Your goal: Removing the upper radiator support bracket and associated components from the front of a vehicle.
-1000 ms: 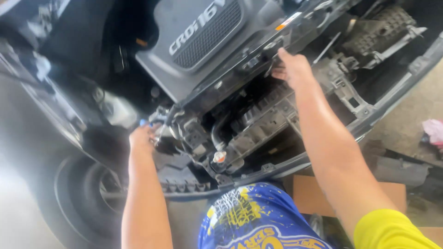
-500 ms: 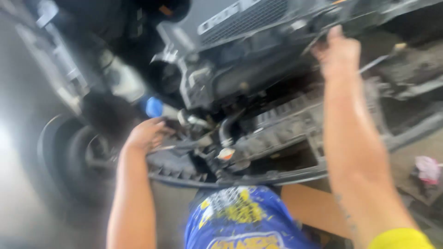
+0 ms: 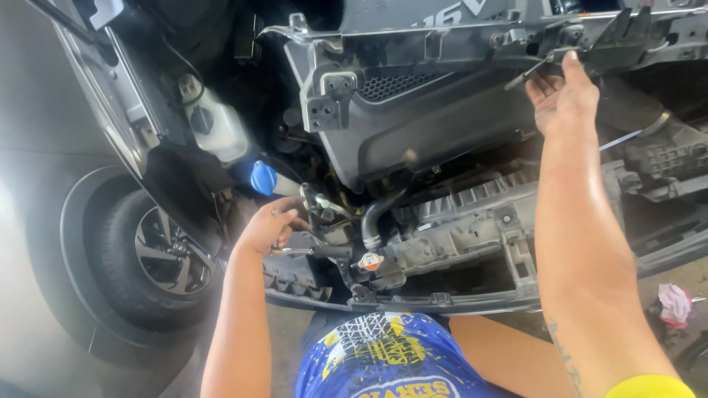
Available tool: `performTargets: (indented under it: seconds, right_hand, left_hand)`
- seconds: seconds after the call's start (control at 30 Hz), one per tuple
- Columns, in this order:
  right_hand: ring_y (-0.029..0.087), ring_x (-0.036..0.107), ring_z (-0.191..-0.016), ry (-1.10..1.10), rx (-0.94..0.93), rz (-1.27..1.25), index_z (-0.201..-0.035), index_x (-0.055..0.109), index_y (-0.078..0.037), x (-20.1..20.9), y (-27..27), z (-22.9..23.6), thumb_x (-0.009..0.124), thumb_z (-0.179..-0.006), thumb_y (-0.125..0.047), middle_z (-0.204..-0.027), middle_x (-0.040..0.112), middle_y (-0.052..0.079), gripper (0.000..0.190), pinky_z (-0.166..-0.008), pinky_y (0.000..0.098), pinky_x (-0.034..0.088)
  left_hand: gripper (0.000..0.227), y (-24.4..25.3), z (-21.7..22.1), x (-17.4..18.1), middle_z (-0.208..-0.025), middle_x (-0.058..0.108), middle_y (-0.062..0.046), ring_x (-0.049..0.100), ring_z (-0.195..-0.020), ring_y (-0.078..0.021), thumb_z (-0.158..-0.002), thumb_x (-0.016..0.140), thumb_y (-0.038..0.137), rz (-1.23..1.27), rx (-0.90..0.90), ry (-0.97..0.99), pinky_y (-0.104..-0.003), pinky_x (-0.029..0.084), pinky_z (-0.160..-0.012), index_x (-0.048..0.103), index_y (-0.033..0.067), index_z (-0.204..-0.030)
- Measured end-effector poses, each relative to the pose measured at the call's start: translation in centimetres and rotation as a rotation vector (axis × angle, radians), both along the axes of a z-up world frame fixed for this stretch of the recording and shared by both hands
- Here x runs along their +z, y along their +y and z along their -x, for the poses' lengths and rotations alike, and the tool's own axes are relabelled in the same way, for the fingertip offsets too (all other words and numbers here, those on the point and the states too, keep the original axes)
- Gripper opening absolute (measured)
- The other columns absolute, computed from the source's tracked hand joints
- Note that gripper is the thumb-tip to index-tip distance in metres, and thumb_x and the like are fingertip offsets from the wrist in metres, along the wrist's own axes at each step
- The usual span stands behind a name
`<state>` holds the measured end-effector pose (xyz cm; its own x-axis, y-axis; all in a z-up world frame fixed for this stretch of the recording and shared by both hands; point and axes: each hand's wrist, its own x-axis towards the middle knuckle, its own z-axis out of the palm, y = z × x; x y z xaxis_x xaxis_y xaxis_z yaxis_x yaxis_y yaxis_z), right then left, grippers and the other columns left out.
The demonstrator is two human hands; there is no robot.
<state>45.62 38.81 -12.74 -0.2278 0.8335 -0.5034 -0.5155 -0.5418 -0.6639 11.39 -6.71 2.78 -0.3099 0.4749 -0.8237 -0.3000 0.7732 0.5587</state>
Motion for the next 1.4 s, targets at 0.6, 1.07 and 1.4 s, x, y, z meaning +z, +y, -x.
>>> performTargets:
  seconds: [0.6, 1.07, 1.4]
  right_hand:
    - [0.034, 0.068, -0.099, 0.003, 0.113, 0.043, -0.128, 0.064, -0.004, -2.4, 0.0, -0.8, 0.069, -0.103, -0.038, -0.112, 0.07, 0.02, 0.043, -0.087, 0.047, 0.06]
    - [0.028, 0.069, -0.1, 0.084, -0.238, 0.131, -0.121, 0.066, -0.004, -3.0, 1.1, 2.5, 0.085, -0.091, -0.023, -0.111, 0.069, 0.01, 0.04, -0.086, 0.0437, 0.06]
    - [0.029, 0.074, -0.1, 0.266, -0.328, 0.109, -0.118, 0.065, -0.003, 3.0, 6.1, 5.8, 0.077, -0.082, -0.011, -0.112, 0.072, 0.013, 0.039, -0.084, 0.0432, 0.066]
  left_hand:
    - [0.068, 6.9, 0.7, -4.3, -0.084, 0.076, -0.017, 0.043, -0.043, -0.01, -0.098, 0.06, 0.015, -0.223, 0.145, 0.134, -0.025, 0.033, -0.039, 0.028, 0.0052, -0.158]
    - [0.049, 13.3, 1.6, -6.2, -0.076, 0.063, -0.004, 0.047, -0.047, -0.0092, -0.088, 0.072, 0.007, -0.398, 0.371, 0.151, -0.027, 0.036, -0.042, 0.05, 0.0081, -0.132]
    - [0.028, 21.5, 5.6, -0.4, -0.075, 0.057, 0.001, 0.044, -0.05, -0.008, -0.089, 0.074, 0.008, -0.451, 0.329, 0.158, -0.027, 0.035, -0.043, 0.059, 0.0057, -0.113]
